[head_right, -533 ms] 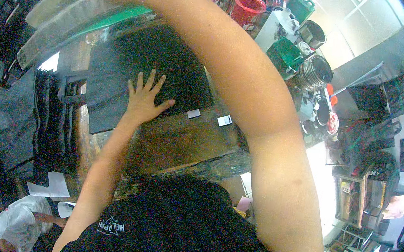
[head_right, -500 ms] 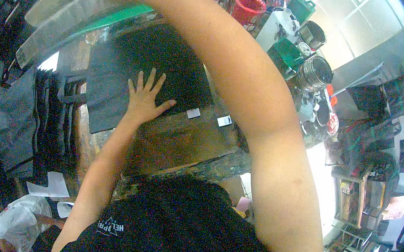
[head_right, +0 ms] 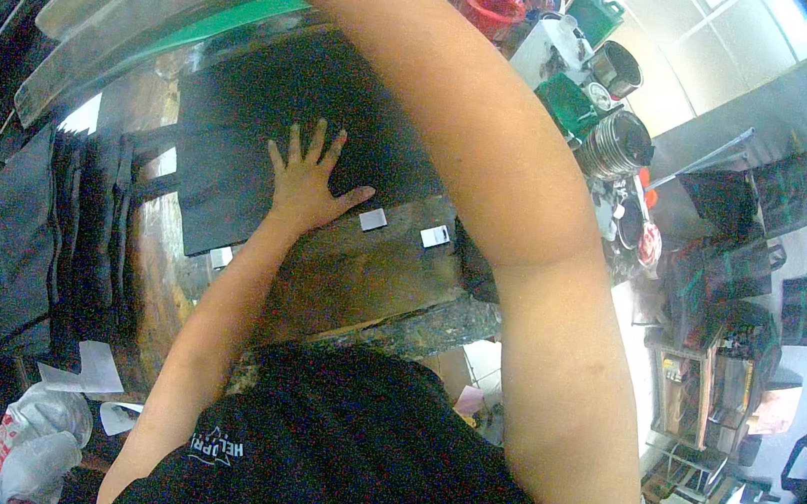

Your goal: The person performs screen printing on black tote bags by placing a bag on the base, lowering the screen, and using a squeegee to spread ink across the stencil before lifting the screen and passing the printed bag to another person.

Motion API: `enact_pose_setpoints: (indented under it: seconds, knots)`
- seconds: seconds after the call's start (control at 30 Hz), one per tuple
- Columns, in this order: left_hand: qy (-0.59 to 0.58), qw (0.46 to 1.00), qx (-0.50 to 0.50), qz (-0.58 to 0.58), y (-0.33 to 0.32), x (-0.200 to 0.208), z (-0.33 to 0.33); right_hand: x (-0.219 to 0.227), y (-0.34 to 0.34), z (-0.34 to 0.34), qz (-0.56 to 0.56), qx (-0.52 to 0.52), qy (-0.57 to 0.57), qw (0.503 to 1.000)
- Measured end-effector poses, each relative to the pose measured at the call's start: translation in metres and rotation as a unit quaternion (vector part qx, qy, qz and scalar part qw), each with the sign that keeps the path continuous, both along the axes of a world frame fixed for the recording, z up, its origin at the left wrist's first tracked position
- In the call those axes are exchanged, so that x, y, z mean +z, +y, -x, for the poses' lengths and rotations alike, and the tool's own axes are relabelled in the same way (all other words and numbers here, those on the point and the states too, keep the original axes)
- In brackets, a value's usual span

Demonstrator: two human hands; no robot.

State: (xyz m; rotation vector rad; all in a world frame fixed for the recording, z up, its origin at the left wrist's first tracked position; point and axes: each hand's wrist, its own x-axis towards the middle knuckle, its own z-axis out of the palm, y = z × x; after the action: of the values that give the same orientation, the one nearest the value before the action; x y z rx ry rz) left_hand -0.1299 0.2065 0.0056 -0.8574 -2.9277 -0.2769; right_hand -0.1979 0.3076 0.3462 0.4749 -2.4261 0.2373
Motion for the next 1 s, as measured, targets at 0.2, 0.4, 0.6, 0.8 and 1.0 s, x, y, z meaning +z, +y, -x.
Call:
enact_pose_setpoints:
  seconds: [0.2, 0.4, 0.6, 0.8, 1.0]
  knots:
    - [0.005, 1.000, 0.001, -0.016, -0.004, 0.004, -0.015, -0.007, -0.005, -0.018, -0.037, -0.052, 0.078, 0.995]
    - [0.016, 0.971, 0.054, -0.234, -0.062, 0.043, -0.041, -0.001, 0.001, -0.014, -0.045, -0.030, 0.003, 0.999]
    - [-0.069, 0.677, 0.054, -0.731, -0.178, 0.156, -0.033, -0.059, 0.005, -0.062, -0.070, -0.022, 0.124, 0.990]
    - [-0.122, 0.791, 0.184, -0.571, -0.184, 0.116, -0.096, -0.148, 0.017, -0.118, -0.101, 0.001, -0.091, 0.991]
    - [-0.003, 0.885, 0.250, -0.393, -0.202, -0.002, -0.122, -0.194, 0.019, -0.118, -0.056, -0.036, -0.202, 0.977]
